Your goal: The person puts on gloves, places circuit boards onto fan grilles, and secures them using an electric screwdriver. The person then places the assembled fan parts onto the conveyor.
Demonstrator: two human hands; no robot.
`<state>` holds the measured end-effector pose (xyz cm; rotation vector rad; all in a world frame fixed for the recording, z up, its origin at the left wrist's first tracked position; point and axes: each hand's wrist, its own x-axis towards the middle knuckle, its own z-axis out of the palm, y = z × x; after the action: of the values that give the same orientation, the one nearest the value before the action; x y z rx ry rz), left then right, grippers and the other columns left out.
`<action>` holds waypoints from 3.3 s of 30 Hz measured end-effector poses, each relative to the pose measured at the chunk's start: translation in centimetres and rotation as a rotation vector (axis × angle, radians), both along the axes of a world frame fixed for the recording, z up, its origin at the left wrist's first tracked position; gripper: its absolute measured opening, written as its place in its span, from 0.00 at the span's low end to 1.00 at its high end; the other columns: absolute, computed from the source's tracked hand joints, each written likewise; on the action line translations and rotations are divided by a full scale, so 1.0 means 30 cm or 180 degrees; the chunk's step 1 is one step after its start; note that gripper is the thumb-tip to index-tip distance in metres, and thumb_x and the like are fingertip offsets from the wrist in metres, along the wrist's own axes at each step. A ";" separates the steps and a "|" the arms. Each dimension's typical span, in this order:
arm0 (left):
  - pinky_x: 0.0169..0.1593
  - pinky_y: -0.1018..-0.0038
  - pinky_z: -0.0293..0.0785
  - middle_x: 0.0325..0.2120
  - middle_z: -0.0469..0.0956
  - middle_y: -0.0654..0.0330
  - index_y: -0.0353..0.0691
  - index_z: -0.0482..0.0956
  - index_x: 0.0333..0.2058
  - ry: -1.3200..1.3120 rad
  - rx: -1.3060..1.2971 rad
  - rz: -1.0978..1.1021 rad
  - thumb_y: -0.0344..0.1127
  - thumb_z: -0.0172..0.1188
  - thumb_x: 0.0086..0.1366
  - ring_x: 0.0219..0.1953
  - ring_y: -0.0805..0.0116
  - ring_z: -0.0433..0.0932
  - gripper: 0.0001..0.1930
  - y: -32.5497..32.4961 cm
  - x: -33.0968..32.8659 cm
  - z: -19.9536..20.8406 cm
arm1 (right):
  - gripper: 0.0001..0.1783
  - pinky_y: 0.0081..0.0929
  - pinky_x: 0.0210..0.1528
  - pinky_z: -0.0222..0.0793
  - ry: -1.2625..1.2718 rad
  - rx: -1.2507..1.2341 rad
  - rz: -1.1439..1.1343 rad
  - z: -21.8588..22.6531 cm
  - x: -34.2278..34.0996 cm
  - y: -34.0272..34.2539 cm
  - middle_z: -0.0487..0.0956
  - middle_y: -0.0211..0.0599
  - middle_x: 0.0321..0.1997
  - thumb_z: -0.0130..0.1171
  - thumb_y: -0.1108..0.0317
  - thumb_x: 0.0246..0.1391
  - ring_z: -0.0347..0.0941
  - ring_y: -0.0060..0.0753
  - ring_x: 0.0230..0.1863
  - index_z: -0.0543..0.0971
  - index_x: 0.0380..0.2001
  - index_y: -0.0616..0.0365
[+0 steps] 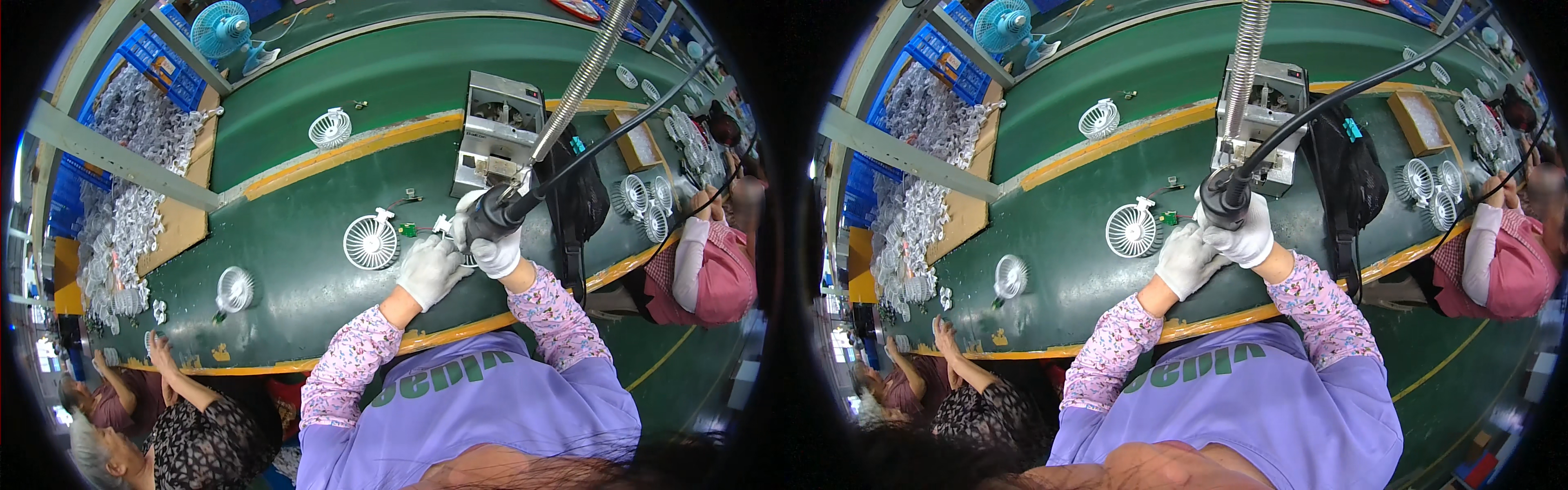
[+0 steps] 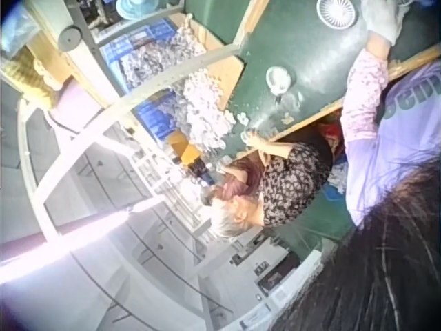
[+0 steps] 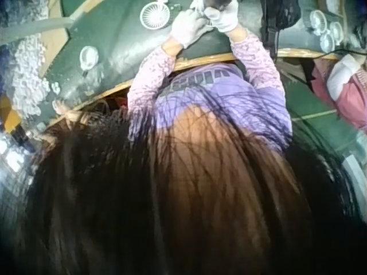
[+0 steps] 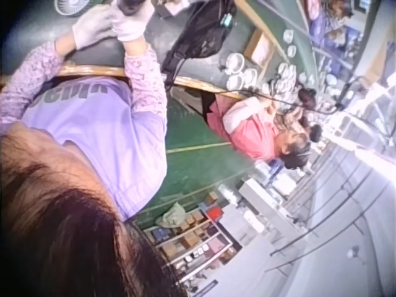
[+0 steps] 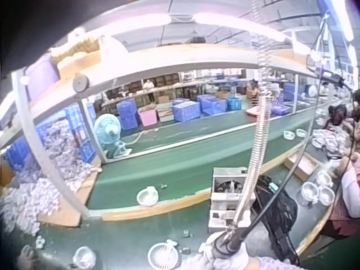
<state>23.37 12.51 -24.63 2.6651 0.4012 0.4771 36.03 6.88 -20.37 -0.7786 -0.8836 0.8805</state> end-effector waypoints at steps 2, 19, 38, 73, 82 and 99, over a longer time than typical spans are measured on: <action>0.39 0.62 0.67 0.30 0.73 0.55 0.43 0.77 0.30 0.0011 -0.0084 0.0025 0.42 0.62 0.50 0.35 0.55 0.72 0.11 0.000 0.000 -0.003 | 0.36 0.18 0.32 0.66 0.0034 -0.0028 0.0104 -0.047 0.015 -0.003 0.74 0.29 0.27 0.76 0.52 0.28 0.68 0.19 0.28 0.72 0.37 0.65; 0.52 0.61 0.64 0.50 0.67 0.45 0.40 0.74 0.45 -0.0859 0.0957 0.2680 0.36 0.64 0.49 0.49 0.48 0.67 0.22 0.354 -0.247 0.061 | 0.43 0.23 0.22 0.61 -0.0358 0.0866 -0.0915 0.181 0.213 0.081 0.67 0.29 0.19 0.57 0.32 0.39 0.64 0.25 0.18 0.65 0.46 0.59; 0.30 0.80 0.71 0.28 0.71 0.59 0.34 0.74 0.26 -0.1403 -0.1690 0.1640 0.28 0.62 0.51 0.24 0.75 0.72 0.06 0.072 -0.064 -0.014 | 0.45 0.15 0.19 0.59 0.0659 0.0311 -0.0039 0.084 0.011 -0.025 0.72 0.33 0.20 0.74 0.49 0.29 0.66 0.21 0.18 0.65 0.46 0.64; 0.34 0.63 0.68 0.22 0.71 0.56 0.43 0.77 0.25 0.0057 -0.0306 0.0125 0.54 0.62 0.47 0.30 0.56 0.72 0.19 0.100 -0.074 0.007 | 0.33 0.15 0.20 0.62 -0.0458 0.0562 -0.0980 0.157 0.155 0.110 0.72 0.30 0.19 0.67 0.50 0.42 0.67 0.19 0.18 0.68 0.41 0.65; 0.36 0.63 0.68 0.24 0.72 0.55 0.43 0.77 0.28 0.0239 -0.0309 0.0039 0.53 0.62 0.48 0.31 0.55 0.72 0.19 0.104 -0.066 0.013 | 0.43 0.19 0.22 0.59 -0.0006 0.0261 0.0085 0.040 -0.050 0.053 0.70 0.32 0.19 0.71 0.46 0.33 0.65 0.25 0.19 0.64 0.46 0.63; 0.34 0.64 0.71 0.23 0.75 0.57 0.46 0.80 0.22 0.0326 -0.0084 0.0503 0.58 0.65 0.42 0.29 0.59 0.75 0.20 0.181 -0.130 0.051 | 0.39 0.20 0.18 0.61 0.0288 0.0648 0.0363 0.046 0.020 0.081 0.69 0.32 0.16 0.67 0.44 0.38 0.65 0.24 0.15 0.66 0.43 0.64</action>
<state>19.48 17.94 -23.08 2.6512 0.6479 0.3797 36.64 9.32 -18.99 -0.5123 -0.9280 0.9027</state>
